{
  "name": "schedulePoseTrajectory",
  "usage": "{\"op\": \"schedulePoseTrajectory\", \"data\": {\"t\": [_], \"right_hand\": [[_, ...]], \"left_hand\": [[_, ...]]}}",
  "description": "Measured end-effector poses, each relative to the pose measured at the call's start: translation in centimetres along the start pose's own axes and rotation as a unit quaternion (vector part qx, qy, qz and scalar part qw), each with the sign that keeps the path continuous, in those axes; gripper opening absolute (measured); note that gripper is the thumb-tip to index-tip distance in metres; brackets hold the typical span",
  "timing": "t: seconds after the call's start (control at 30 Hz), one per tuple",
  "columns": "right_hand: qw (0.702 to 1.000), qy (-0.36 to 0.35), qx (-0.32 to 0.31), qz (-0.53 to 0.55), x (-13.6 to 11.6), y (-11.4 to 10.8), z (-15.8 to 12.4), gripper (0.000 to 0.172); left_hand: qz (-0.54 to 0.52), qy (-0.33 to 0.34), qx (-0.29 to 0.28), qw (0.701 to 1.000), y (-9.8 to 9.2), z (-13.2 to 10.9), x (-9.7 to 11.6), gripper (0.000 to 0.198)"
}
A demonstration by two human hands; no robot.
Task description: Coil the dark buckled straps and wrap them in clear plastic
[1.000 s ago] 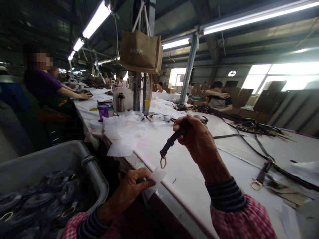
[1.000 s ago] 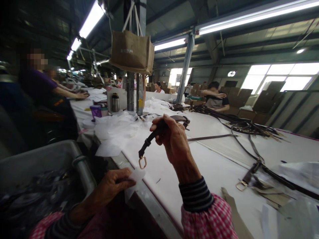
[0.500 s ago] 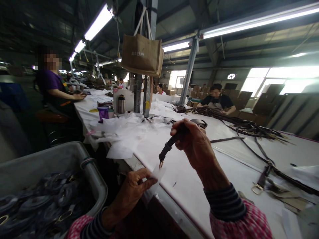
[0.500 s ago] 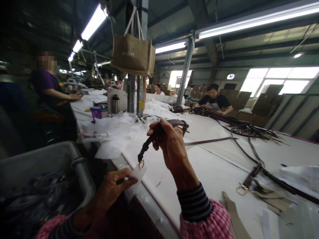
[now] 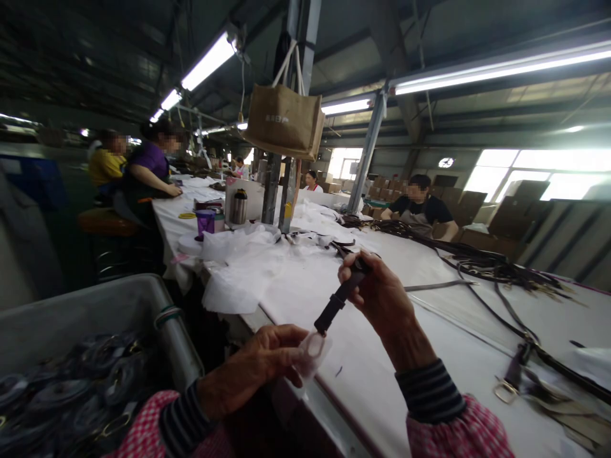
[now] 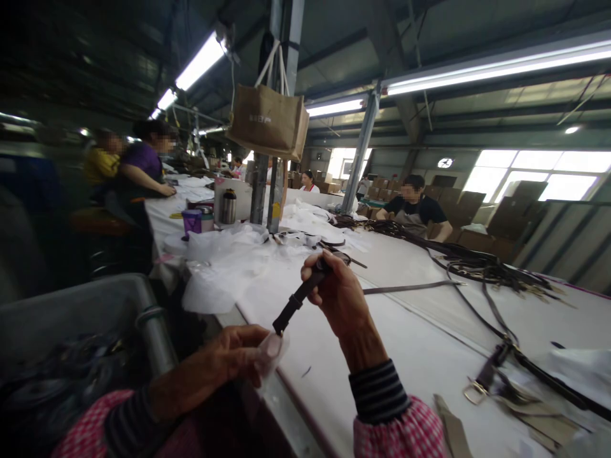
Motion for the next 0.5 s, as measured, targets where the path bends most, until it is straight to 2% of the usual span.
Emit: {"op": "schedulePoseTrajectory", "data": {"t": [0.13,0.3,0.4,0.5], "right_hand": [[1.000,0.004,-0.030,-0.009,0.5,-0.4,0.1,0.026],[0.998,0.008,-0.050,-0.045,0.6,-0.1,0.0,0.029],[0.997,0.012,-0.038,-0.070,0.8,0.1,-0.1,0.032],[0.995,0.013,-0.036,-0.091,0.9,0.5,-0.2,0.034]], "left_hand": [[-0.044,-0.011,-0.023,0.999,-0.2,0.0,0.1,0.035],[-0.042,-0.024,-0.006,0.999,-0.3,0.1,0.0,0.039],[-0.011,-0.031,-0.018,0.999,0.3,0.1,0.5,0.036],[0.054,-0.012,-0.031,0.998,0.6,0.1,1.5,0.026]]}}
Point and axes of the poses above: each hand's wrist, its own z-axis towards the middle knuckle, its own y-axis out of the palm, x = y × z, the point moved 4 cm from there along z, towards the middle knuckle, and after that the axes turned 6 degrees about -z, right-handed, at the moved point
